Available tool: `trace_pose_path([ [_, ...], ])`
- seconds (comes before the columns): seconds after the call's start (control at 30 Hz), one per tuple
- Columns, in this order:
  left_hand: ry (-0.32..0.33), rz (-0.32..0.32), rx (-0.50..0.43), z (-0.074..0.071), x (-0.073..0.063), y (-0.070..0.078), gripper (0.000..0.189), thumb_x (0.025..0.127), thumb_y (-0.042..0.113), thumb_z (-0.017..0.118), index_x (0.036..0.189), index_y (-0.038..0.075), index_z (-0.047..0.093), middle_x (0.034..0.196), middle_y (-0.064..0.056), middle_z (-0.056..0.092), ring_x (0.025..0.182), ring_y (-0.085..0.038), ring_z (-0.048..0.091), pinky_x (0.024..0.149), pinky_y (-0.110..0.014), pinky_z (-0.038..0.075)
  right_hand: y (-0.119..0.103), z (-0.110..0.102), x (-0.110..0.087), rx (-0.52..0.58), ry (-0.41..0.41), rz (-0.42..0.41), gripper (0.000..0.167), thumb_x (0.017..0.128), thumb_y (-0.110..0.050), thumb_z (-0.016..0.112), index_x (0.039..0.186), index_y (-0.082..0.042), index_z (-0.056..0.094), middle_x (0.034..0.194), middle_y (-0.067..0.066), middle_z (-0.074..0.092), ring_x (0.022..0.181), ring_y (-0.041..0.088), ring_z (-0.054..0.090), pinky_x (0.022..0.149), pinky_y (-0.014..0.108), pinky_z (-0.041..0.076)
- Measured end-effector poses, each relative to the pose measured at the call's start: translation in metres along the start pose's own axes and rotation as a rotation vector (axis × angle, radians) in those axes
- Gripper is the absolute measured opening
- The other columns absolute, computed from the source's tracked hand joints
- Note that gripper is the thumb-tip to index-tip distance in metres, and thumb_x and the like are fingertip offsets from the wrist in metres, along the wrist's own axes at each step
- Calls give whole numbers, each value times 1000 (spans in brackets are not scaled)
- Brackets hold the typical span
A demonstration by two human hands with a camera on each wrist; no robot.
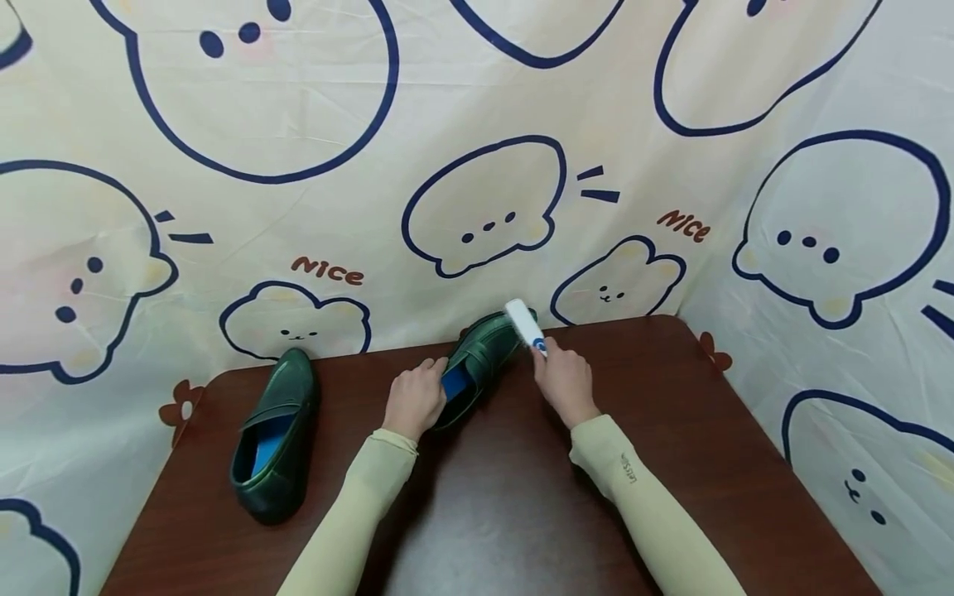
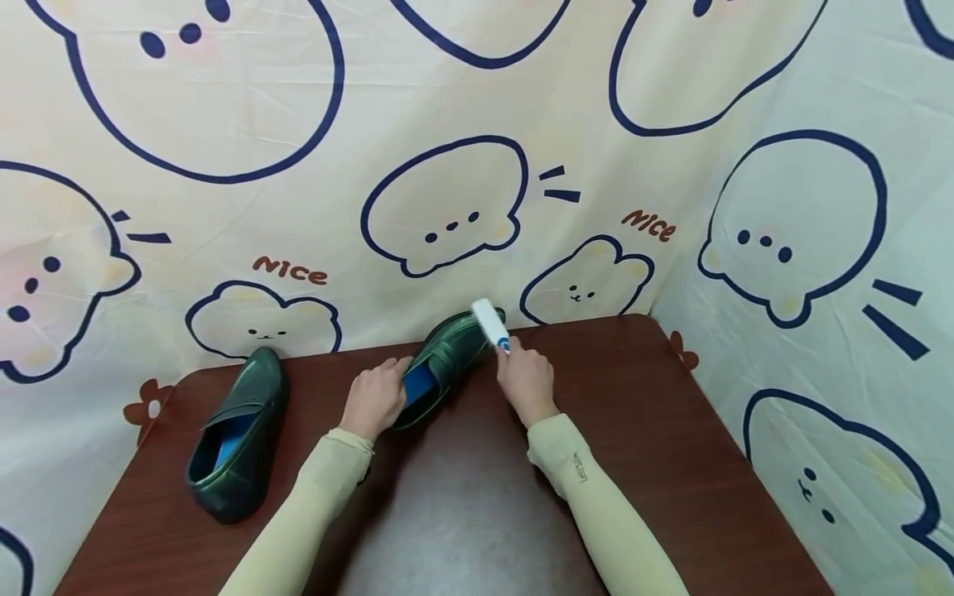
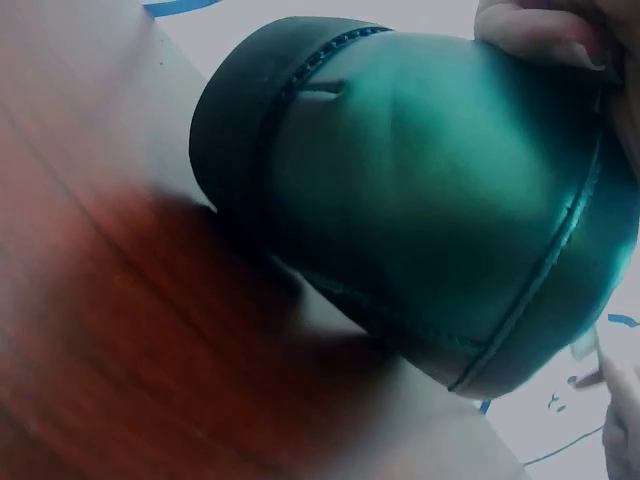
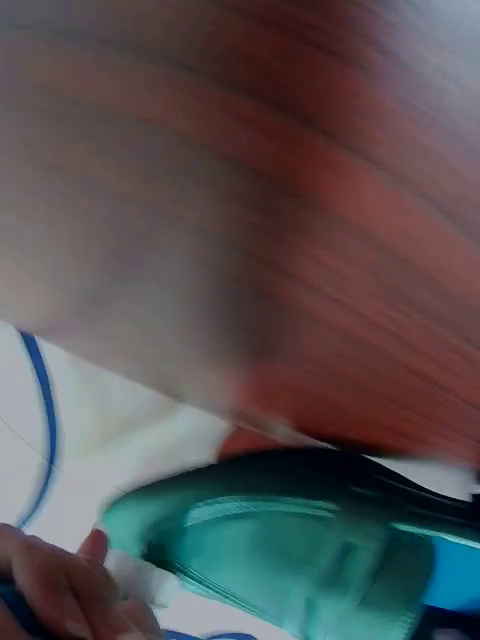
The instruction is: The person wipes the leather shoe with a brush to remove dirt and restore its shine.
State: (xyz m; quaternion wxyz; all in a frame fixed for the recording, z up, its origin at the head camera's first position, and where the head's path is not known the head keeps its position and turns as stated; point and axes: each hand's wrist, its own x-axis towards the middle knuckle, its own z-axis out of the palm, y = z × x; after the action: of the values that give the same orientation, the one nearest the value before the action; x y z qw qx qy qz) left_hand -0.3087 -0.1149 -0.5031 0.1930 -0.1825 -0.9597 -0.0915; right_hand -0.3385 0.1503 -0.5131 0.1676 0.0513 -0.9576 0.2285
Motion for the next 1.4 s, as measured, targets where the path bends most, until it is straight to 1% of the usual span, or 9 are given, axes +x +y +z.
trace_pose_path([
  [0.13, 0, 18, -23, -1, 3, -2, 35, 94, -2, 52, 122, 1, 71, 101, -17, 73, 60, -31, 64, 56, -44, 58, 21, -7, 4, -4, 11, 100, 34, 107, -31, 57, 109, 2, 65, 83, 19, 72, 61, 31, 64, 56, 47, 53],
  [0.23, 10, 28, -23, 0, 4, -4, 34, 94, -2, 52, 121, 1, 71, 100, -17, 72, 59, -30, 63, 55, -44, 57, 26, -9, 5, 22, 18, 107, 34, 107, -31, 58, 109, 2, 65, 81, 18, 70, 61, 30, 62, 57, 46, 52],
  [0.43, 1, 13, -30, 3, 0, -3, 36, 94, 1, 53, 125, 2, 70, 106, -17, 73, 56, -28, 61, 54, -42, 56, 5, -3, -4, 57, 0, -24, 31, 108, -32, 55, 111, -1, 63, 71, 10, 63, 56, 24, 57, 54, 40, 49],
  [0.53, -17, 6, -37, 5, -3, -1, 37, 95, 1, 54, 127, 2, 70, 108, -17, 73, 56, -28, 60, 54, -42, 56, -11, 0, -8, 46, -38, -111, 31, 108, -32, 56, 114, -3, 63, 73, 8, 65, 55, 20, 55, 53, 37, 48],
  [0.63, -22, 9, -41, 5, -4, 0, 37, 95, 2, 54, 128, 2, 70, 109, -18, 73, 57, -28, 61, 55, -43, 56, -18, 3, -9, 21, -45, -141, 29, 107, -32, 58, 112, -4, 65, 76, 8, 68, 56, 18, 57, 54, 36, 50],
  [0.93, -38, -2, -50, 2, 2, -5, 37, 96, 2, 52, 128, 4, 70, 113, -18, 74, 62, -30, 65, 58, -43, 58, 16, -4, 2, -11, -8, 43, 36, 108, -33, 56, 116, 0, 67, 88, 18, 74, 66, 31, 66, 61, 49, 56],
  [1.1, -18, 20, -61, 3, 2, -5, 36, 95, 1, 51, 126, 3, 70, 107, -18, 74, 55, -27, 60, 55, -43, 57, 19, -7, 1, -38, 20, 81, 36, 108, -32, 54, 106, 2, 65, 79, 18, 70, 60, 31, 64, 57, 48, 54],
  [1.27, -12, 26, -59, 4, 2, -5, 35, 95, 0, 52, 124, 3, 71, 98, -16, 73, 53, -25, 57, 55, -43, 57, 0, -5, -2, -17, 26, -18, 35, 108, -31, 55, 111, 2, 64, 74, 16, 68, 57, 28, 62, 55, 45, 53],
  [1.4, -14, 19, -64, 3, 1, -5, 35, 95, 1, 53, 125, 4, 71, 97, -15, 72, 54, -26, 59, 56, -44, 57, -15, -1, -5, -2, -39, -114, 33, 107, -31, 57, 117, 1, 64, 81, 14, 71, 59, 23, 60, 57, 41, 54],
])
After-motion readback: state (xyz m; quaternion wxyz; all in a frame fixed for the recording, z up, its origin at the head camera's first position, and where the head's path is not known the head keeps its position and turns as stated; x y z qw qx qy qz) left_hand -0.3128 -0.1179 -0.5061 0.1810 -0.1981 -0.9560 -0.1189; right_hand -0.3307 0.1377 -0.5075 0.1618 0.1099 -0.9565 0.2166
